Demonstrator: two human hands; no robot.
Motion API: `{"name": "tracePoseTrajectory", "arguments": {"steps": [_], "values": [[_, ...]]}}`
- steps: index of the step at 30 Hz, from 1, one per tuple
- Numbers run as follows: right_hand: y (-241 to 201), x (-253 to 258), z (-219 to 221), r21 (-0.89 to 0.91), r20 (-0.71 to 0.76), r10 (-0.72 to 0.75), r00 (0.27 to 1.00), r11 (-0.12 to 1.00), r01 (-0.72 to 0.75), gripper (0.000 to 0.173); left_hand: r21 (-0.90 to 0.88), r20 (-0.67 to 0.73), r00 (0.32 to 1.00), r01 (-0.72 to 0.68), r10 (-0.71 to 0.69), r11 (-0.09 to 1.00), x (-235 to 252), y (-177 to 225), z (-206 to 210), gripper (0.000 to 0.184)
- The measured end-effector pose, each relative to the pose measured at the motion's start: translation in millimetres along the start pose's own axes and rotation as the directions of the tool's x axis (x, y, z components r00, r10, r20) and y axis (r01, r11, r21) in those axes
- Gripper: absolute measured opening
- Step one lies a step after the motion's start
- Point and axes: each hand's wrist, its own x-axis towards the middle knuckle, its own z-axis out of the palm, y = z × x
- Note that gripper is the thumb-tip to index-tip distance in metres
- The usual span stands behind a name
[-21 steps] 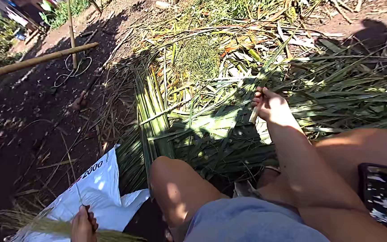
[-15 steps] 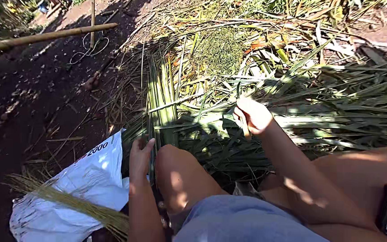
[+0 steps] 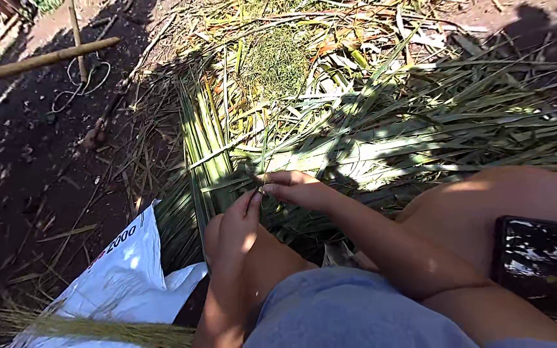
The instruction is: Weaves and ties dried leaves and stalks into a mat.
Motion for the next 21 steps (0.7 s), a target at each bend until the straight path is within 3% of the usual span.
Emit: {"name": "tracePoseTrajectory", "arguments": {"steps": [4, 10, 15, 18, 21], "values": [[-1.9, 5.7, -17.1, -0.033, -0.137, 0.008, 0.991, 0.999, -0.012, 0.031, 0.144, 0.041, 0.998, 0.041, -0.047, 0.989, -4.9, -12.1, -11.9, 0.033], [-3.1, 8.0, -63.7, 0.402, -0.336, 0.166, 0.927, 0.915, -0.018, 0.027, 0.201, 0.083, 0.996, -0.034, 0.018, 0.979, -20.9, -58.3, -54.9, 0.032], [13.7, 1.5, -106.9, 0.534, -0.472, 0.134, 0.871, 0.829, 0.162, 0.017, 0.147, 0.091, 0.996, -0.022, 0.009, 0.989, -49.0, -114.4, -118.5, 0.031], [14.4, 4.0, -105.2, 0.585, -0.485, 0.145, 0.862, 0.787, 0.197, 0.018, 0.096, 0.119, 0.993, -0.011, 0.000, 0.995, -60.4, -128.9, -134.7, 0.028], [12.9, 11.4, -78.6, 0.587, -0.356, 0.101, 0.929, 0.798, 0.138, 0.024, 0.120, 0.055, 0.998, 0.001, -0.008, 0.993, -58.5, -114.1, -115.5, 0.028]]}}
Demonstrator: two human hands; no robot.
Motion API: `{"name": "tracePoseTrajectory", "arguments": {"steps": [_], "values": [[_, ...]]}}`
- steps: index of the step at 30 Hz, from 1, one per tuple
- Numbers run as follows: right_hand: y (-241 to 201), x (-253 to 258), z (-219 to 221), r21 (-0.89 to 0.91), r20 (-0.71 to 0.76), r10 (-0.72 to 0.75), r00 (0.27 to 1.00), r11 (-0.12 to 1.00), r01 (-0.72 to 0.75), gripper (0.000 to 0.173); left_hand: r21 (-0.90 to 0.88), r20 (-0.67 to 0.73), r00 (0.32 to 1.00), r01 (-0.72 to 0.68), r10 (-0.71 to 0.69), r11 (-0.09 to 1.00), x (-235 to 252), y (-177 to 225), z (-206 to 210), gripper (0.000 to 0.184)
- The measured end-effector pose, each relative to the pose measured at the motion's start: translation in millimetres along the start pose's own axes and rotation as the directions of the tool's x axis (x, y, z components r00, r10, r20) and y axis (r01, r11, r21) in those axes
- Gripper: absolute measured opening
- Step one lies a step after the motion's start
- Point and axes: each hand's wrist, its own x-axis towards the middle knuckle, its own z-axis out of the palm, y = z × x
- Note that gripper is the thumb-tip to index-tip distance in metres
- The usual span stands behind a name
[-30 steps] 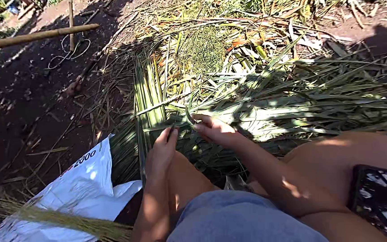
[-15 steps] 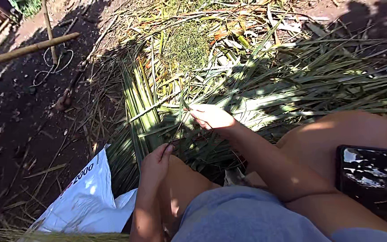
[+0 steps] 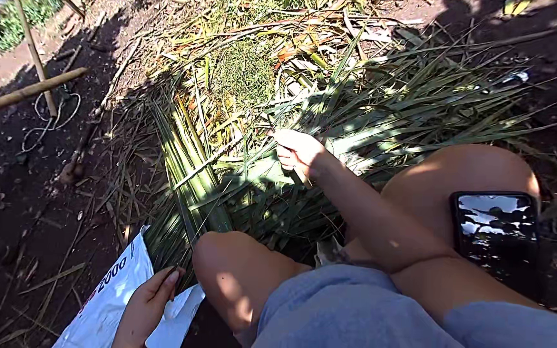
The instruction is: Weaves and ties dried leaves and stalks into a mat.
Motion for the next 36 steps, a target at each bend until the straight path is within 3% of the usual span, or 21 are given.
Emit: {"name": "tracePoseTrajectory", "arguments": {"steps": [2, 5, 7, 11, 15, 17, 22, 25, 27, 30, 33, 36], "values": [[19.5, -5.4, 21.5, -0.094, 0.155, 0.068, 0.986, 0.994, -0.053, 0.033, 0.079, -0.054, 0.998, 0.029, -0.024, 0.996, 7.5, 19.5, 16.4, 0.031], [43.6, -19.8, 54.5, -0.301, 0.321, 0.232, 0.918, 0.944, -0.133, 0.030, 0.163, -0.070, 0.998, 0.013, -0.001, 0.987, 20.7, 39.2, 38.9, 0.033], [52.5, -26.8, 64.0, -0.311, 0.366, 0.246, 0.897, 0.941, -0.132, 0.025, 0.171, -0.072, 0.997, -0.015, 0.028, 0.985, 26.6, 47.5, 50.0, 0.033], [44.2, -20.4, 54.9, -0.280, 0.234, 0.234, 0.944, 0.946, -0.165, 0.031, 0.210, -0.045, 0.996, -0.063, 0.074, 0.976, 28.2, 42.7, 55.1, 0.038], [24.3, -2.3, 20.9, -0.053, 0.201, 0.141, 0.969, 0.990, -0.133, 0.027, 0.186, -0.036, 0.988, -0.141, 0.150, 0.972, 21.2, 19.9, 44.5, 0.037], [4.6, -2.2, 13.7, 0.001, 0.090, 0.167, 0.982, 0.986, -0.168, 0.025, 0.141, -0.029, 0.987, -0.153, 0.159, 0.978, 16.1, 10.2, 36.9, 0.036], [-12.5, 3.4, -19.7, 0.147, -0.047, 0.045, 0.998, 0.988, -0.037, 0.024, 0.046, 0.044, 0.999, 0.030, -0.032, 0.998, 4.0, -23.9, 15.2, 0.030], [-14.0, 2.3, -17.9, 0.135, -0.095, 0.015, 0.995, 0.991, -0.002, 0.024, 0.136, 0.171, 0.965, 0.177, -0.199, 0.975, 9.8, -29.9, 9.5, 0.023], [-9.6, 0.1, -3.0, 0.083, -0.084, 0.007, 0.996, 0.997, 0.000, 0.021, 0.217, 0.229, 0.948, 0.172, -0.222, 0.961, 22.1, -7.6, 17.6, 0.028], [-2.6, -6.9, 25.2, -0.014, -0.078, 0.013, 0.997, 1.000, -0.014, 0.027, 0.207, 0.187, 0.976, 0.074, -0.114, 0.975, 45.5, 61.2, 49.9, 0.038], [10.3, -13.7, 39.6, -0.033, 0.023, -0.018, 1.000, 0.999, 0.018, 0.025, 0.067, -0.037, 0.996, -0.081, 0.084, 0.994, 71.0, 114.0, 93.1, 0.032], [23.8, -20.6, 43.7, -0.070, 0.081, 0.009, 0.997, 0.998, -0.003, 0.025, 0.029, -0.227, 0.948, -0.223, 0.224, 0.974, 90.0, 130.4, 121.0, 0.031]]}}
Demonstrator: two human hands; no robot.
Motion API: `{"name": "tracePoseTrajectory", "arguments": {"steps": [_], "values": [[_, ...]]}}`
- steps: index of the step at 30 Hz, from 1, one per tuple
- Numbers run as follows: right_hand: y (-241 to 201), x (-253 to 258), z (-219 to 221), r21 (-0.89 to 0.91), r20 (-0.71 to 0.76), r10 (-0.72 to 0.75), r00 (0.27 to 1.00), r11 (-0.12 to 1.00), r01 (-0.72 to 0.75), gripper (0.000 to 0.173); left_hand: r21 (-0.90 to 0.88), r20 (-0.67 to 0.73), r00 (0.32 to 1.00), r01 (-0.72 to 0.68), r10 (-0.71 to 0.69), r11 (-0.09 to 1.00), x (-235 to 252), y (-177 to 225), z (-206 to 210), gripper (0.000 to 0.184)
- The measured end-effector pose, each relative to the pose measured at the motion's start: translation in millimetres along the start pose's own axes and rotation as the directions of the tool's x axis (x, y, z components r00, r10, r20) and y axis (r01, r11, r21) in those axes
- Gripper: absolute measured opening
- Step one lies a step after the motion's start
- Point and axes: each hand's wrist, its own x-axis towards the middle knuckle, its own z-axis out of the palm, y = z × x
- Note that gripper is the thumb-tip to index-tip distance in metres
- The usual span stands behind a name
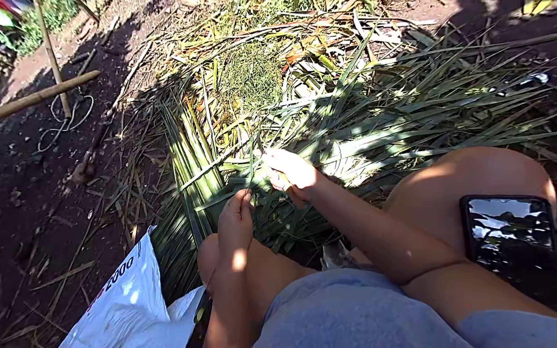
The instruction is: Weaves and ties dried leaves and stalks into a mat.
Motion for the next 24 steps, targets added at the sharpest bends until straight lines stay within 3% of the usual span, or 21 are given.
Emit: {"name": "tracePoseTrajectory", "arguments": {"steps": [4, 7, 11, 15, 20, 24], "values": [[9.8, -0.5, 1.3, -0.133, 0.097, 0.097, 0.991, 0.988, -0.084, 0.031, 0.000, -0.001, 1.000, 0.007, -0.007, 1.000, 4.8, 3.8, 9.7, 0.030], [10.5, 3.7, 1.0, -0.214, 0.055, 0.105, 0.993, 0.973, -0.091, 0.030, -0.011, 0.024, 1.000, 0.020, -0.019, 1.000, 2.7, 2.2, 6.9, 0.031], [11.8, 6.5, -19.0, -0.145, 0.014, -0.036, 0.999, 0.989, 0.037, 0.030, -0.014, 0.076, 0.997, 0.033, -0.032, 0.999, -5.9, -6.6, -4.2, 0.030], [-20.8, 9.7, -27.9, 0.010, -0.117, -0.025, 0.993, 1.000, 0.026, 0.029, 0.033, 0.089, 0.994, 0.062, -0.065, 0.998, -16.9, -24.4, -26.1, 0.030], [-38.6, 10.5, -65.9, 0.123, -0.197, -0.146, 0.969, 0.977, 0.172, 0.029, 0.030, 0.103, 0.993, 0.048, -0.050, 0.998, -37.0, -83.4, -74.0, 0.030], [-55.8, 7.7, -91.2, 0.229, -0.386, -0.168, 0.907, 0.935, 0.270, 0.032, -0.036, 0.040, 0.986, 0.161, -0.159, 0.986, -59.8, -123.0, -120.6, 0.027]]}}
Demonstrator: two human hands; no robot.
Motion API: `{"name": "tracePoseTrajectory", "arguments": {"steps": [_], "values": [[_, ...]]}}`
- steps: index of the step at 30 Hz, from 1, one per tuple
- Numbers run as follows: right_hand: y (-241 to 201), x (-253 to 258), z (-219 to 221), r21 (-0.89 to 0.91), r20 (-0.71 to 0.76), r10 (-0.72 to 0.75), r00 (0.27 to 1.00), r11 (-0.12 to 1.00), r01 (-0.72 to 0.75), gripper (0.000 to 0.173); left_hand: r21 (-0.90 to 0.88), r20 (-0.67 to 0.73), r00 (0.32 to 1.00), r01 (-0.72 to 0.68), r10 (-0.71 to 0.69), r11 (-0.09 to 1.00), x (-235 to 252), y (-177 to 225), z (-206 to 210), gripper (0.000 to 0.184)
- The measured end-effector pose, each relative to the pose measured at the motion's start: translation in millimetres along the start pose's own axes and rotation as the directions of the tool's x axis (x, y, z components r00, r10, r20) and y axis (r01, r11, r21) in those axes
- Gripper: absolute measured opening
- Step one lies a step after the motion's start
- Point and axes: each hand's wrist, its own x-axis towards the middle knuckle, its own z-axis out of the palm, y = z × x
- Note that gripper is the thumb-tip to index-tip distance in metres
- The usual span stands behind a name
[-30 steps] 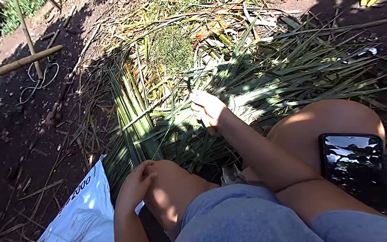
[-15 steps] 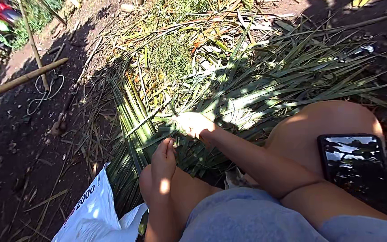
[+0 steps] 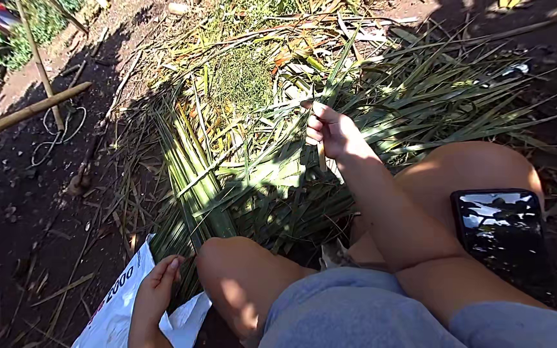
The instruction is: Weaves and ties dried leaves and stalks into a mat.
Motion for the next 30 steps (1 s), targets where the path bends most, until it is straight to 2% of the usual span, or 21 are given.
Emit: {"name": "tracePoseTrajectory", "arguments": {"steps": [2, 3, 5, 7, 9, 11, 13, 16, 21, 24, 30], "values": [[-4.3, 3.9, -5.7, 0.032, -0.093, -0.032, 0.995, 0.999, 0.035, 0.033, 0.037, -0.073, 0.995, 0.064, -0.061, 0.997, -3.8, 2.0, -8.5, 0.028], [-2.2, 4.2, -5.7, 0.031, -0.091, -0.035, 0.995, 0.999, 0.038, 0.032, 0.044, -0.105, 0.991, 0.087, -0.082, 0.995, -3.5, 12.2, -5.4, 0.029], [12.3, -1.9, 7.1, -0.020, 0.001, -0.010, 1.000, 1.000, 0.010, 0.032, 0.054, -0.125, 0.985, 0.126, -0.119, 0.991, 0.0, 43.4, 10.3, 0.029], [35.9, -17.3, 28.6, -0.181, 0.172, 0.052, 0.984, 0.983, -0.020, 0.034, 0.082, -0.105, 0.987, 0.133, -0.124, 0.988, 8.2, 72.9, 30.1, 0.030], [60.5, -41.0, 50.8, -0.376, 0.327, 0.191, 0.925, 0.925, -0.058, 0.031, 0.094, -0.091, 0.989, 0.127, -0.119, 0.987, 17.0, 97.1, 49.3, 0.029], [78.9, -63.2, 66.6, -0.533, 0.400, 0.335, 0.853, 0.842, -0.080, 0.032, 0.079, -0.074, 0.992, 0.108, -0.102, 0.991, 23.8, 113.4, 66.6, 0.029], [90.0, -77.6, 73.7, -0.564, 0.434, 0.371, 0.821, 0.822, -0.073, 0.037, 0.070, -0.014, 0.995, 0.101, -0.100, 0.992, 27.9, 124.5, 78.5, 0.030], [96.8, -83.0, 73.7, -0.536, 0.423, 0.362, 0.831, 0.839, -0.093, 0.036, 0.077, 0.061, 0.992, 0.103, -0.108, 0.992, 31.8, 134.5, 89.8, 0.029], [89.3, -75.0, 71.7, -0.562, 0.344, 0.321, 0.882, 0.823, -0.081, 0.029, 0.058, 0.080, 0.993, 0.079, -0.083, 0.995, 31.5, 131.8, 97.3, 0.028], [82.3, -63.2, 64.8, -0.525, 0.320, 0.297, 0.900, 0.846, -0.093, 0.032, 0.056, 0.092, 0.994, 0.057, -0.062, 0.997, 30.3, 125.9, 95.4, 0.028], [62.8, -50.0, 64.0, -0.476, 0.226, 0.275, 0.934, 0.868, -0.141, 0.033, 0.076, 0.036, 0.999, -0.001, -0.002, 0.997, 25.1, 109.1, 85.6, 0.028]]}}
